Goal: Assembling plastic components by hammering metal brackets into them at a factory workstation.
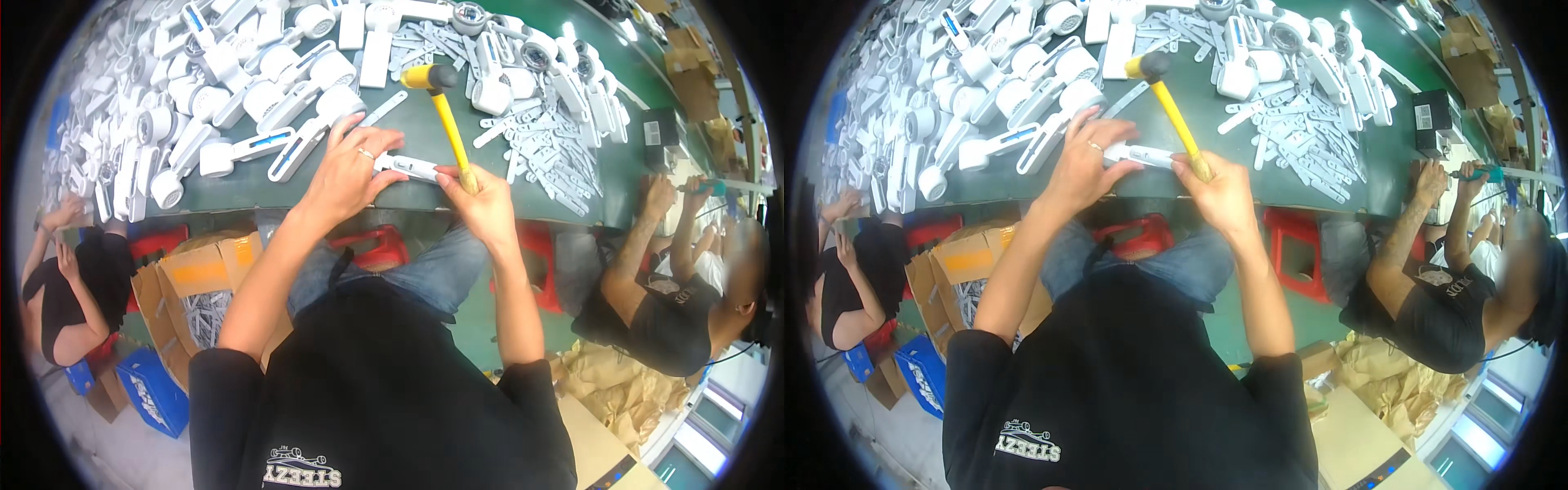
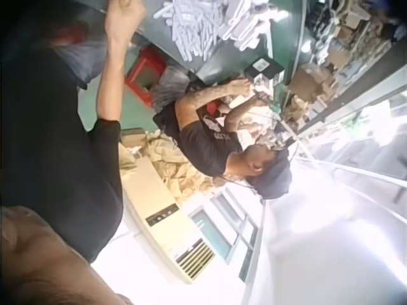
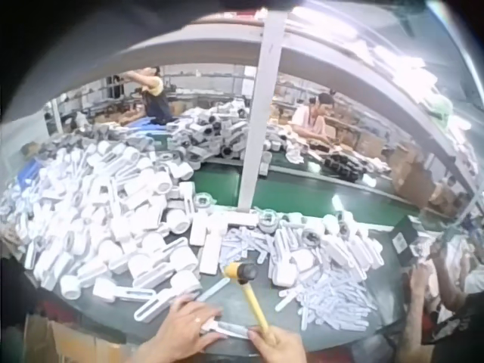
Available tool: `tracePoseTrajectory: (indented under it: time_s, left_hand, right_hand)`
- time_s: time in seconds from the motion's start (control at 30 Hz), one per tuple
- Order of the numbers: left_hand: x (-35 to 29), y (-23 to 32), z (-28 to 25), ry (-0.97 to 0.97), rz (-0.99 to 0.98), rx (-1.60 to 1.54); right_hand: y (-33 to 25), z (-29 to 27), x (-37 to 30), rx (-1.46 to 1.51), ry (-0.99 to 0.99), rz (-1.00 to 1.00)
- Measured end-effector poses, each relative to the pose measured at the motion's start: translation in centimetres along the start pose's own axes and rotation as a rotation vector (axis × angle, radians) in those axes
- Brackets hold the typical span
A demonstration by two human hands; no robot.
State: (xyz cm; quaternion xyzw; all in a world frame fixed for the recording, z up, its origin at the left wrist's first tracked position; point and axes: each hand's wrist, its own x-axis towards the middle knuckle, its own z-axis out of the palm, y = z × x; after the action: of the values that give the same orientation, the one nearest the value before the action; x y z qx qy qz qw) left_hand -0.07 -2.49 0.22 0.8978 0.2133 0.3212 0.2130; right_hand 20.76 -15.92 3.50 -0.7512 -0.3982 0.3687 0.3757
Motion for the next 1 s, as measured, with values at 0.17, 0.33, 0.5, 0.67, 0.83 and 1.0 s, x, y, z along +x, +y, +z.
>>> tracePoseTrajectory:
  time_s: [0.17,0.33,0.5,0.67,0.83,1.0]
  left_hand:
    - [0.6,-1.0,0.4,-0.02,0.242,-0.015]
    - [0.6,-0.7,0.5,-0.054,0.205,0.02]
    - [0.6,-0.6,0.7,-0.051,0.179,0.029]
    - [1.7,-0.1,0.3,-0.038,0.238,0.137]
    - [2.6,0.0,1.0,-0.138,0.303,0.135]
    - [2.1,-0.3,1.1,-0.101,0.307,0.109]
  right_hand:
    - [0.4,-0.7,1.2,0.043,-0.131,-0.01]
    - [-2.2,-1.1,1.2,-0.131,-0.098,0.089]
    - [0.3,-0.4,1.6,0.347,-0.188,0.326]
    - [0.7,-0.1,1.5,0.414,-0.134,0.349]
    - [1.1,0.1,0.8,0.449,-0.092,0.278]
    - [1.2,-2.1,-7.4,0.274,-0.001,0.145]
